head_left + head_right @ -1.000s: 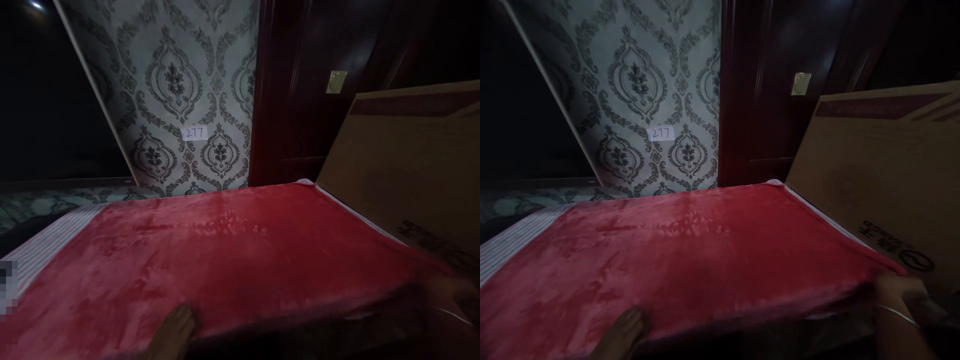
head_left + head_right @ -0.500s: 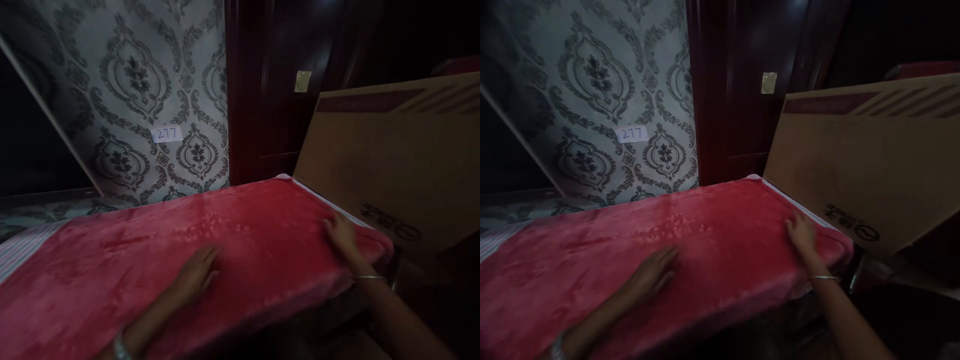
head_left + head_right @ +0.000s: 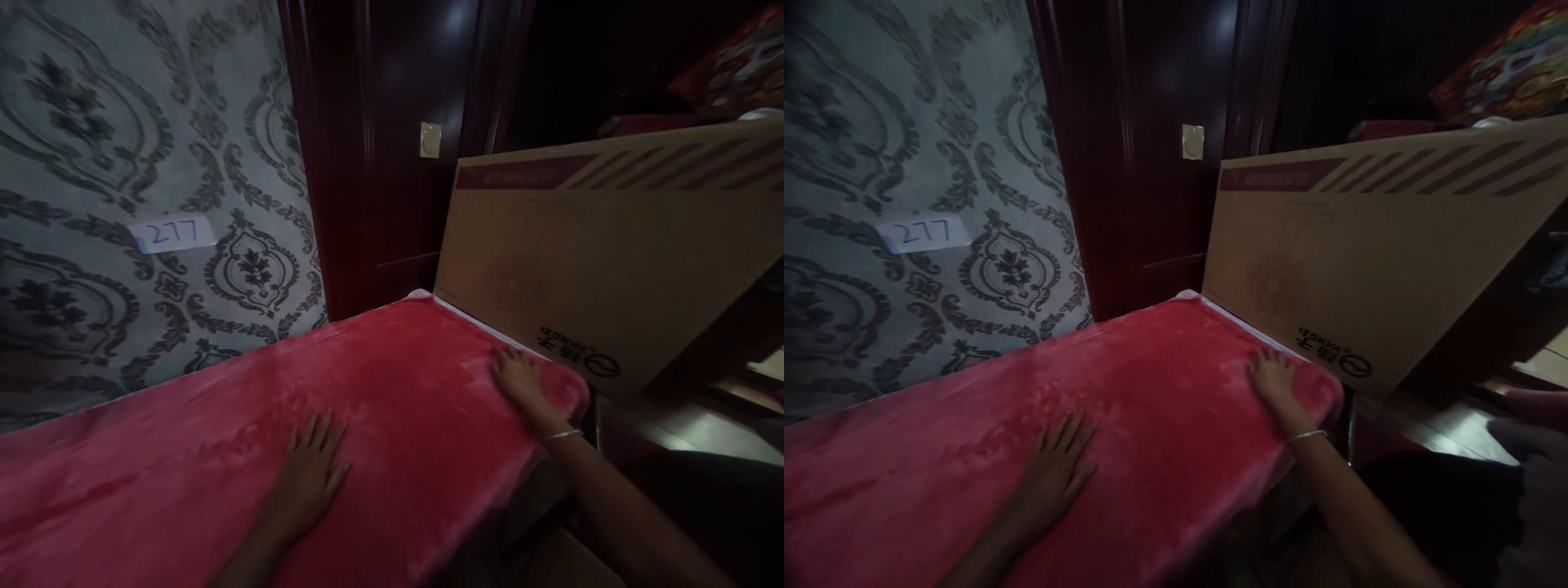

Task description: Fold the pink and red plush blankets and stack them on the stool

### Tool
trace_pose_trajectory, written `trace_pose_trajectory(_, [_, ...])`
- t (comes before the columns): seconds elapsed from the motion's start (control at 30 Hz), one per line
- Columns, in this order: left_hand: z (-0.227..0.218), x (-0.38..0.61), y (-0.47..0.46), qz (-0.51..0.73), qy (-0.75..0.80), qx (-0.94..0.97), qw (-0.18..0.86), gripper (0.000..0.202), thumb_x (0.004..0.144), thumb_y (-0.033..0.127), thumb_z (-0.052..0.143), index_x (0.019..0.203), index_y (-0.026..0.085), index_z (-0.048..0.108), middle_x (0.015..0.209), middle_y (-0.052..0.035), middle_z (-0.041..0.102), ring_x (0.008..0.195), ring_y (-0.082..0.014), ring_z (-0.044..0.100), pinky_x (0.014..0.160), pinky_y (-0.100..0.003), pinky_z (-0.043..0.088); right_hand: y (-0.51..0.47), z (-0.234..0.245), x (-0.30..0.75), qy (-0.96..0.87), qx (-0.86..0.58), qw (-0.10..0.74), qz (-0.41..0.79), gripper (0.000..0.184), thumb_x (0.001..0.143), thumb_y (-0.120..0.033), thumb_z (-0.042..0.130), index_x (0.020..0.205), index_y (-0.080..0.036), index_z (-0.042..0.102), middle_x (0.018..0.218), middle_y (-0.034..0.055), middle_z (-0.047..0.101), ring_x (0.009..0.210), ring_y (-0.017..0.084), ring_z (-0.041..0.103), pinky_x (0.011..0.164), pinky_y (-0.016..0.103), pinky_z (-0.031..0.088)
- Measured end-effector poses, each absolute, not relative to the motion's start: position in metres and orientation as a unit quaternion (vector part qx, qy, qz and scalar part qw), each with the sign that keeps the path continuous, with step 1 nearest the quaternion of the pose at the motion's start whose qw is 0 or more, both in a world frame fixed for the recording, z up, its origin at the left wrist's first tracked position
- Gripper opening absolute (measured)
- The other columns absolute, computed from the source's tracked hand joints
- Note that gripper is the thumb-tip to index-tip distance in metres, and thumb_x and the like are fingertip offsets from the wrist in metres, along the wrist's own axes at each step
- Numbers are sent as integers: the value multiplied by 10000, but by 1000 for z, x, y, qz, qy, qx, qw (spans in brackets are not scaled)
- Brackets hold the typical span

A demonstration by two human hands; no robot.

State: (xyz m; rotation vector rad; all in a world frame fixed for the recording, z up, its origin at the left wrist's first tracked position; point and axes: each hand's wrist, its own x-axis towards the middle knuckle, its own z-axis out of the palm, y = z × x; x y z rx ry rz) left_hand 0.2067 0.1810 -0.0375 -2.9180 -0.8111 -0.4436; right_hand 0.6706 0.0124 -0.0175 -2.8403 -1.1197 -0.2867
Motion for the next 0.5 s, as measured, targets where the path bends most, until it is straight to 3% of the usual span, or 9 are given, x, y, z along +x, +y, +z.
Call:
trace_pose_trajectory(0.1, [-46,205,187,-177,-250,-950,59,579,984,480,470,1542,327,442,1592,-98,456,1462,-348,402,1195,-623,249,37,-11,666,-491,-865,85,-54,554,1017,-384,395,1555,-259,435,1642,77,381,1511,242,331,1202,439,329])
trace_pose_trajectory(0.17, [-50,205,189,-193,-249,-947,67,574,985,482,466,1539,333,446,1592,-89,458,1463,-337,402,1207,-609,230,42,-5,674,-461,-884,80,-15,530,1021,-378,408,1539,-278,458,1633,59,401,1505,236,347,1201,439,328])
trace_pose_trajectory(0.3, [-54,204,188,-196,-250,-945,72,580,983,479,472,1546,344,431,1596,-74,455,1464,-324,402,1216,-586,222,51,15,697,-339,-938,65,-9,492,1025,-256,311,1361,-99,634,1395,258,609,1328,376,551,1050,568,446])
trace_pose_trajectory(0.37, [-54,203,187,-196,-246,-946,84,593,974,470,481,1550,341,425,1594,-73,458,1454,-328,416,1208,-583,239,71,22,699,-354,-932,75,-14,498,1024,-226,289,1319,-63,655,1314,277,652,1265,357,603,1028,500,471])
trace_pose_trajectory(0.5, [-52,202,186,-222,-226,-939,136,630,958,417,492,1574,340,380,1596,-52,457,1440,-314,437,1202,-557,261,137,21,686,-459,-883,96,-6,502,1056,-335,322,1512,-221,500,1544,103,521,1412,221,478,1133,338,392])
